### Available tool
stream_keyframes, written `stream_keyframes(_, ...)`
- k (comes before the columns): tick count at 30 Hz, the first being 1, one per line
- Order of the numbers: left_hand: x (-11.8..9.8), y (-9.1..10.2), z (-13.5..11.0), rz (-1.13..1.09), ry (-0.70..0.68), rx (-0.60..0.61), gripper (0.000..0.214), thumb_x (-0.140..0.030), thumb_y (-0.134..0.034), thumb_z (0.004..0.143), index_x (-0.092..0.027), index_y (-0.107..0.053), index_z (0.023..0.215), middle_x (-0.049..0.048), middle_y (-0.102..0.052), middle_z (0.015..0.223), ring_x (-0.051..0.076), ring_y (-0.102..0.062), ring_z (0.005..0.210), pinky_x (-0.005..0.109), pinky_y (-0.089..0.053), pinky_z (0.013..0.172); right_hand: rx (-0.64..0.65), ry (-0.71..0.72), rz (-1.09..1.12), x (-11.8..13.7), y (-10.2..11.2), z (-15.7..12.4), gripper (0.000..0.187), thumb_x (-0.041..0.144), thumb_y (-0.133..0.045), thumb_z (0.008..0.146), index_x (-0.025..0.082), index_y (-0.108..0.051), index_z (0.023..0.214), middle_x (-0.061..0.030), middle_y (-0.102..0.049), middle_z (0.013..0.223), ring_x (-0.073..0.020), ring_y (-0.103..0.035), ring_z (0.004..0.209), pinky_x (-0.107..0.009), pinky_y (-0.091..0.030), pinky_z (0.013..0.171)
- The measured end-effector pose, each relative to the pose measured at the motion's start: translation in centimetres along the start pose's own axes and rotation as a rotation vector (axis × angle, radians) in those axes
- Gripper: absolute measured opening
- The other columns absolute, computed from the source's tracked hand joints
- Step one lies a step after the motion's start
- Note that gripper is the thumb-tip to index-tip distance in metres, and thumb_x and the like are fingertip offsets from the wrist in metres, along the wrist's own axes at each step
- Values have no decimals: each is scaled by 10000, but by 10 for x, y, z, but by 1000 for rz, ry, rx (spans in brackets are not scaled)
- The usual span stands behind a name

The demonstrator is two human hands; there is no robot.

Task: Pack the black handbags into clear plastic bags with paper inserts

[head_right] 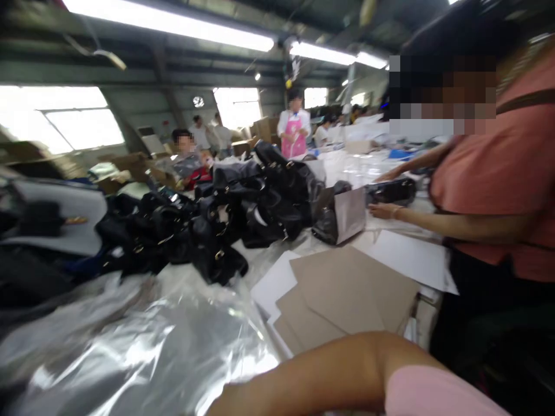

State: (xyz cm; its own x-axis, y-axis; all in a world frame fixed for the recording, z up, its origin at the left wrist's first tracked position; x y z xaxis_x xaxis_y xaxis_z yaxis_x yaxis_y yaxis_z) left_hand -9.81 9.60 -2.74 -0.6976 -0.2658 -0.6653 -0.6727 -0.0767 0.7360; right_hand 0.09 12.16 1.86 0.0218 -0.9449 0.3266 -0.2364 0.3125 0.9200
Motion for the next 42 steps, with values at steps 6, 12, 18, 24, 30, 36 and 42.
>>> stream_keyframes(6,46,-11,-64,-112,47,15,178,-285,-604,946,-226,-761,1002,29,-738,937,186,-669,896,311,-516,840,190,146,307,16,-44,14,522,537,-380,999,158,-690,1180,-168,-668,1228,-358,-569,1222,-586,-424,1049)
stream_keyframes(12,30,43,-73,234,-8,-227,207,-228,-517,1003,-206,-700,1095,41,-708,1037,166,-677,895,266,-514,772,286,96,411,7,-53,13,584,577,-347,1003,179,-621,1330,-179,-492,1482,-409,-342,1432,-625,-291,1150)
stream_keyframes(18,-22,63,-100,327,-121,-249,248,-280,-494,1023,-235,-627,1228,32,-695,1107,154,-687,901,243,-525,740,325,70,438,6,-59,16,640,614,-333,999,196,-540,1436,-167,-484,1494,-381,-332,1447,-592,-273,1177)
stream_keyframes(24,-29,24,-108,39,15,27,304,-376,-566,990,-340,-613,1288,-8,-676,1064,154,-665,911,245,-511,776,210,168,592,11,-44,21,451,457,-436,1008,230,-606,1359,-107,-626,1340,-294,-536,1276,-488,-367,1135)
stream_keyframes(30,-19,9,-116,-183,89,-6,260,-312,-537,1009,-327,-671,1232,-4,-692,1048,153,-644,975,251,-490,862,276,173,714,10,-25,6,355,336,-492,1005,274,-616,1332,-51,-682,1242,-218,-630,1143,-379,-470,1050)
stream_keyframes(36,-20,19,-114,-243,69,-78,276,-312,-530,1013,-341,-668,1251,-5,-693,1015,145,-640,932,251,-493,825,-116,158,418,-7,-3,-27,154,251,-551,983,266,-674,1074,-8,-716,958,-157,-671,826,-265,-535,744)
stream_keyframes(42,-27,20,-115,-163,45,-47,271,-321,-499,1025,-330,-662,1242,-12,-675,978,131,-637,890,236,-481,785,-585,125,41,-10,26,-46,273,365,-685,898,186,-565,1065,-64,-637,954,-209,-604,864,-325,-489,732)
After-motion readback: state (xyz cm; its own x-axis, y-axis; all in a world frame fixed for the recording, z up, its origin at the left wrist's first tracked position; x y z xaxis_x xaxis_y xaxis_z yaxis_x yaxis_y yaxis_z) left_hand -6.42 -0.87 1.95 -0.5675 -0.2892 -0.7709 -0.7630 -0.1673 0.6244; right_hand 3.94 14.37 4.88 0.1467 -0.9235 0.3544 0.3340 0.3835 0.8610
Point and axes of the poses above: each hand's wrist, its own z-axis towards the middle knuckle, its own y-axis out of the back of the hand, x = y × z, the point moved 8 cm from there along z, towards the middle knuckle
